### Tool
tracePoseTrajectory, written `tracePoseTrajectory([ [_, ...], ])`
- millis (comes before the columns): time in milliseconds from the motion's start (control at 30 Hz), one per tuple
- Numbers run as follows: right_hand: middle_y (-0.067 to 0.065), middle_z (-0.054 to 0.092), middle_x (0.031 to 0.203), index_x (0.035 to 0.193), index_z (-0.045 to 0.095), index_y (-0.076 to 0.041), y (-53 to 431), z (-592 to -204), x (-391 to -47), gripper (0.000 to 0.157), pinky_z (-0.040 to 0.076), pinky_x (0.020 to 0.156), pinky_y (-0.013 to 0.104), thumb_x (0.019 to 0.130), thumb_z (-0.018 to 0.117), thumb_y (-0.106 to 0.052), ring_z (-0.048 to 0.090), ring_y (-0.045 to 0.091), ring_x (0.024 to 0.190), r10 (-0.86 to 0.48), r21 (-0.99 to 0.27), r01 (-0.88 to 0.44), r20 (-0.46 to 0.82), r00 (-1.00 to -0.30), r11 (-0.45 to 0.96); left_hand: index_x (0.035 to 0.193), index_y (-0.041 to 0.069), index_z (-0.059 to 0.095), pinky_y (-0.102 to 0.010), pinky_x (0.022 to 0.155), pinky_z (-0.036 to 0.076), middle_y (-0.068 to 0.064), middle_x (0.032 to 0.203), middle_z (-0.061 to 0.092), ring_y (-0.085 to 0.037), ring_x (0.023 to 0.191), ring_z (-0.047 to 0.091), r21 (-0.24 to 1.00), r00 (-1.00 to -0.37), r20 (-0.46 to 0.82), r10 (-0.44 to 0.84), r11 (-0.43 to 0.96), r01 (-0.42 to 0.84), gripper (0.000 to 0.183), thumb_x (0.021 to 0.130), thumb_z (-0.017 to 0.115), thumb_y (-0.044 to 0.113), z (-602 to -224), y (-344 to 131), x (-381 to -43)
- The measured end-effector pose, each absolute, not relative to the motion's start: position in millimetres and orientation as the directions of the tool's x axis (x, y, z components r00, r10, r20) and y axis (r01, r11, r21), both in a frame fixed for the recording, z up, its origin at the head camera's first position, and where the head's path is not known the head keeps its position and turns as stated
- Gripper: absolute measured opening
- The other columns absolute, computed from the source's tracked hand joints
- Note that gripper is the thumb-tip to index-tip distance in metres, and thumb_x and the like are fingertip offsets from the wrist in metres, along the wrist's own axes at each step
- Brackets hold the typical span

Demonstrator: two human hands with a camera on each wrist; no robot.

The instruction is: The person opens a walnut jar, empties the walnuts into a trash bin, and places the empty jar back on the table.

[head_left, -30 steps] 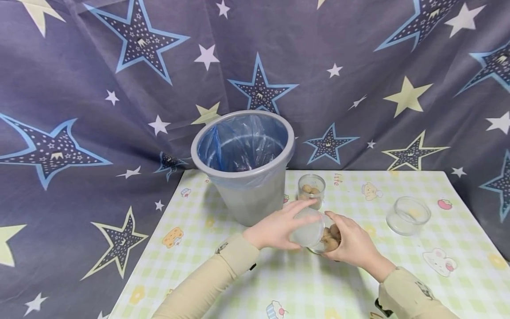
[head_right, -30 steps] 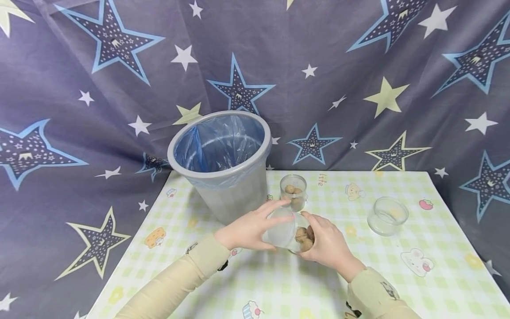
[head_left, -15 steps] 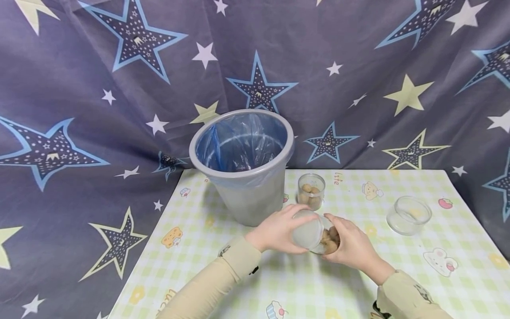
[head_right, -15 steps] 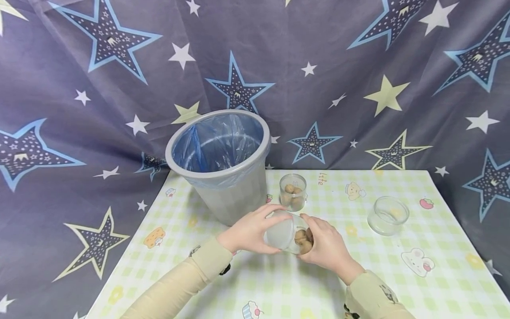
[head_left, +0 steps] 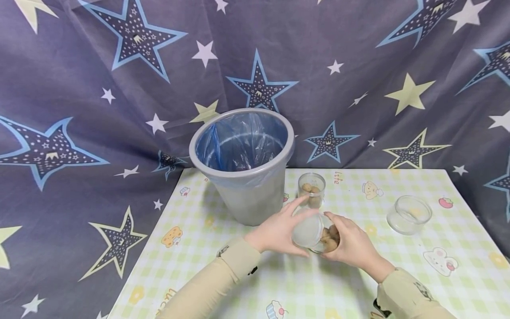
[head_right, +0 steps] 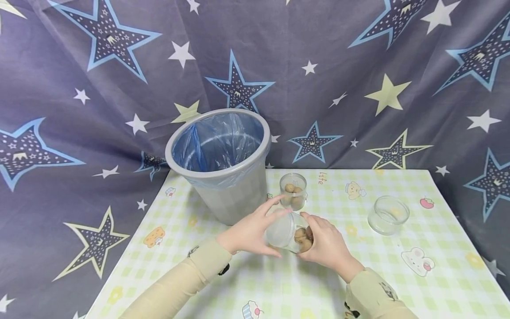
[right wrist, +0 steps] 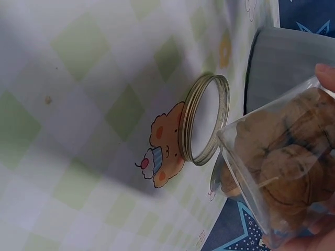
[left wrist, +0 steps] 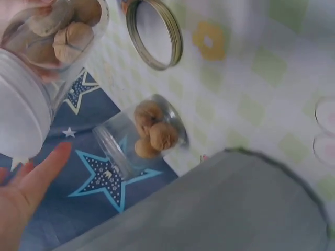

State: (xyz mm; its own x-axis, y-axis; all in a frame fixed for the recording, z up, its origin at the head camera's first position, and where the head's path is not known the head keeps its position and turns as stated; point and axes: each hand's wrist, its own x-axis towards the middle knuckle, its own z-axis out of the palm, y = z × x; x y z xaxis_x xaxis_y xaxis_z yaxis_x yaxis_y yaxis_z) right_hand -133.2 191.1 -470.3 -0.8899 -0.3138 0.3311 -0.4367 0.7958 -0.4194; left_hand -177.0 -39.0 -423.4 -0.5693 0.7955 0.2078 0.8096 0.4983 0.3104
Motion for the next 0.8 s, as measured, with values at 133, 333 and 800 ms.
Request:
tracePoseTrajectory([
  [133, 0.000, 0.060, 0.092, 0.134, 0.046, -0.004, 191.7, -469.7, -133.4, 0.102, 0.050, 0.067, 0.037, 0.047, 0.093, -0.032, 0.055, 0.013, 0.080, -0.317, -0.418, -0.432, 0.319, -0.893, 0.799, 0.142, 0.024, 0.041, -0.029, 0.095, 0.048, -0.008, 0.157, 0.013, -0.029, 0.141, 0.021, 0.213, -0.407, 0.199, 0.891, 0.366, 0.906, 0.083, 0.069, 0.082, 0.029, -419.3, -43.0, -180.6],
  [333, 0.003, 0.061, 0.096, 0.132, 0.048, -0.004, 190.4, -468.2, -132.3, 0.100, 0.050, 0.068, 0.040, 0.047, 0.093, -0.030, 0.056, 0.016, 0.081, -0.323, -0.409, -0.446, 0.336, -0.885, 0.796, 0.134, 0.018, 0.052, -0.031, 0.109, 0.035, -0.009, 0.145, 0.040, -0.028, 0.134, 0.033, 0.152, -0.309, 0.242, 0.920, 0.279, 0.948, 0.071, 0.069, 0.080, 0.018, -415.7, -42.0, -182.8],
  [800, 0.006, 0.063, 0.096, 0.133, 0.046, -0.003, 191.4, -468.1, -133.0, 0.102, 0.052, 0.069, 0.039, 0.046, 0.093, -0.030, 0.058, 0.016, 0.081, -0.289, -0.457, -0.419, 0.328, -0.899, 0.785, 0.132, 0.018, 0.049, -0.035, 0.094, 0.049, -0.005, 0.133, 0.047, -0.021, 0.119, 0.049, 0.270, -0.545, 0.335, 0.768, 0.476, 0.837, 0.076, 0.067, 0.081, 0.043, -413.7, -44.7, -177.2],
])
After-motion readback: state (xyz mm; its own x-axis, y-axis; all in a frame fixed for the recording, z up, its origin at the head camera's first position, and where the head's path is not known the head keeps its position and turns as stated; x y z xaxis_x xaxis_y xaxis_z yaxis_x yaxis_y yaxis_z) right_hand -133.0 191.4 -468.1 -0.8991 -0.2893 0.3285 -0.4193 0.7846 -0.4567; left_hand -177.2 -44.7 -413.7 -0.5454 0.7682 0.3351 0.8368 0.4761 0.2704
